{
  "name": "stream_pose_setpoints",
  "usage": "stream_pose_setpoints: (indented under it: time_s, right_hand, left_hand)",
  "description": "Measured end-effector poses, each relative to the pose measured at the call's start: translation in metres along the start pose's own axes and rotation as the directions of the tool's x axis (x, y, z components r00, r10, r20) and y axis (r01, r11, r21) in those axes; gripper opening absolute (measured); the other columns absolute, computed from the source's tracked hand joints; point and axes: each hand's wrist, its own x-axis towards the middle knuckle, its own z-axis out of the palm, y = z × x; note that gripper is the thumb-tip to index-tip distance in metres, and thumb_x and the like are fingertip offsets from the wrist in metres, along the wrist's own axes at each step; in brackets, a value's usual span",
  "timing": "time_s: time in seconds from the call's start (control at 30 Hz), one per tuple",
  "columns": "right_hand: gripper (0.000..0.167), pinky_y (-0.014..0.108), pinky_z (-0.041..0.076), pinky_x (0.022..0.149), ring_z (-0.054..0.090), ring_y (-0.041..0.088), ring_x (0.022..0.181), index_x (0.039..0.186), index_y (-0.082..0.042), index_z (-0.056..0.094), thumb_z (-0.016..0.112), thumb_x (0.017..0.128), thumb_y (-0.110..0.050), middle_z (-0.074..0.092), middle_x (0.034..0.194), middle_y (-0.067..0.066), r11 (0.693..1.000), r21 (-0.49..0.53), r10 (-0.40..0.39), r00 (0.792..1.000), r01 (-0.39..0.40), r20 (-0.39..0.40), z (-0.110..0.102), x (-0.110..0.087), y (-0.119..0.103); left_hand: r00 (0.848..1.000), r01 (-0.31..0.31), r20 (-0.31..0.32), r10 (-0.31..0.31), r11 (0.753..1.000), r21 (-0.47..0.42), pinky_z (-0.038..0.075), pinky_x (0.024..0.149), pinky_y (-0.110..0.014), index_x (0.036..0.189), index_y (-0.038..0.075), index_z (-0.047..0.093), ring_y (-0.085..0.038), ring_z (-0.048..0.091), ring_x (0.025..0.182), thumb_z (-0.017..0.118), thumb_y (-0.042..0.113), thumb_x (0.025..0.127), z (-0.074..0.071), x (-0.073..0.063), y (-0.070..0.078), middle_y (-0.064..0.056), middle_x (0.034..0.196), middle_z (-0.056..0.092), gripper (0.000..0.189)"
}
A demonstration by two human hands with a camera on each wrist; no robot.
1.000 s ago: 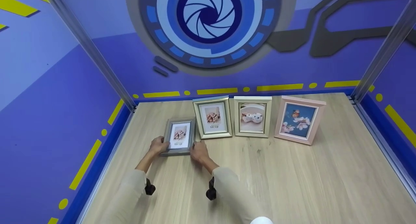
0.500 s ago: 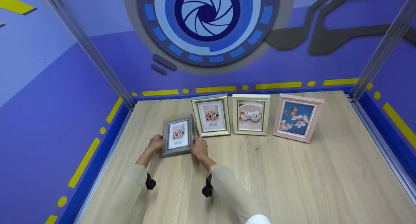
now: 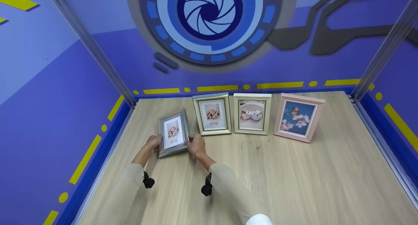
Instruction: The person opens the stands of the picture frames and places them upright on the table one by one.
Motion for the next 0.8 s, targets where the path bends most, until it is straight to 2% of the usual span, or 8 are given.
stream_pose_setpoints:
  time_s: [0.13, 0.27, 0.33, 0.43, 0.5, 0.57, 0.8]
  right_hand:
    - [0.027, 0.04, 0.064, 0.077, 0.075, 0.041, 0.094, 0.114, 0.015, 0.069, 0.068, 0.088, 0.009, 0.074, 0.102, 0.03, 0.998, 0.061, -0.025, 1.0, 0.025, -0.001, 0.001, 0.0, -0.01]
    - [0.027, 0.037, 0.064, 0.073, 0.075, 0.041, 0.092, 0.113, 0.016, 0.069, 0.069, 0.087, 0.009, 0.074, 0.102, 0.032, 0.993, 0.096, -0.067, 0.998, 0.068, -0.009, 0.003, 0.0, -0.023]
    - [0.028, 0.036, 0.064, 0.074, 0.075, 0.041, 0.092, 0.114, 0.016, 0.069, 0.071, 0.086, 0.008, 0.073, 0.102, 0.031, 0.991, 0.099, -0.086, 0.996, 0.088, -0.021, 0.002, 0.0, -0.03]
    - [0.031, 0.036, 0.064, 0.077, 0.074, 0.04, 0.093, 0.116, 0.014, 0.07, 0.073, 0.086, 0.006, 0.073, 0.103, 0.029, 0.989, 0.082, -0.122, 0.991, 0.126, -0.052, -0.001, 0.001, -0.039]
    - [0.032, 0.036, 0.064, 0.08, 0.074, 0.039, 0.095, 0.118, 0.012, 0.07, 0.073, 0.087, 0.005, 0.072, 0.106, 0.027, 0.986, 0.085, -0.136, 0.989, 0.141, -0.065, -0.004, 0.001, -0.045]
    - [0.033, 0.036, 0.063, 0.082, 0.073, 0.038, 0.098, 0.12, 0.011, 0.069, 0.073, 0.088, 0.003, 0.072, 0.109, 0.026, 0.983, 0.088, -0.153, 0.985, 0.159, -0.074, -0.008, 0.001, -0.05]
    - [0.039, 0.038, 0.062, 0.086, 0.072, 0.037, 0.102, 0.127, 0.009, 0.065, 0.072, 0.09, 0.002, 0.072, 0.115, 0.026, 0.97, 0.125, -0.197, 0.975, 0.21, -0.106, -0.027, -0.005, -0.062]
  left_hand:
    - [0.999, 0.013, -0.031, -0.017, 0.991, -0.134, 0.047, 0.108, -0.045, 0.131, -0.009, 0.058, -0.029, 0.052, 0.118, 0.039, 0.034, 0.104, -0.005, 0.002, -0.004, -0.026, 0.134, 0.058, 0.054]
    - [0.998, 0.007, -0.063, -0.022, 0.973, -0.229, 0.044, 0.106, -0.042, 0.124, -0.003, 0.062, -0.025, 0.048, 0.112, 0.038, 0.039, 0.108, -0.012, 0.001, -0.004, -0.018, 0.127, 0.059, 0.051]
    - [0.997, -0.003, -0.073, -0.017, 0.965, -0.263, 0.042, 0.109, -0.043, 0.122, -0.002, 0.059, -0.026, 0.048, 0.116, 0.037, 0.041, 0.109, -0.014, 0.0, -0.001, -0.017, 0.127, 0.057, 0.05]
    - [0.996, -0.023, -0.086, -0.004, 0.949, -0.315, 0.035, 0.119, -0.046, 0.132, -0.003, 0.053, -0.032, 0.046, 0.134, 0.037, 0.044, 0.109, -0.017, -0.003, 0.007, -0.02, 0.141, 0.052, 0.054]
    - [0.995, -0.046, -0.1, 0.011, 0.933, -0.356, 0.029, 0.125, -0.048, 0.145, -0.003, 0.046, -0.036, 0.038, 0.146, 0.039, 0.045, 0.108, -0.017, -0.005, 0.014, -0.022, 0.153, 0.045, 0.061]
    - [0.992, -0.086, -0.124, 0.04, 0.915, -0.394, 0.026, 0.127, -0.048, 0.151, -0.002, 0.042, -0.038, 0.033, 0.151, 0.039, 0.045, 0.108, -0.016, -0.008, 0.02, -0.022, 0.159, 0.041, 0.064]
    - [0.965, -0.233, -0.222, 0.138, 0.839, -0.492, 0.028, 0.126, -0.044, 0.145, 0.002, 0.052, -0.032, 0.039, 0.15, 0.04, 0.042, 0.108, -0.01, -0.024, 0.04, -0.016, 0.157, 0.047, 0.055]
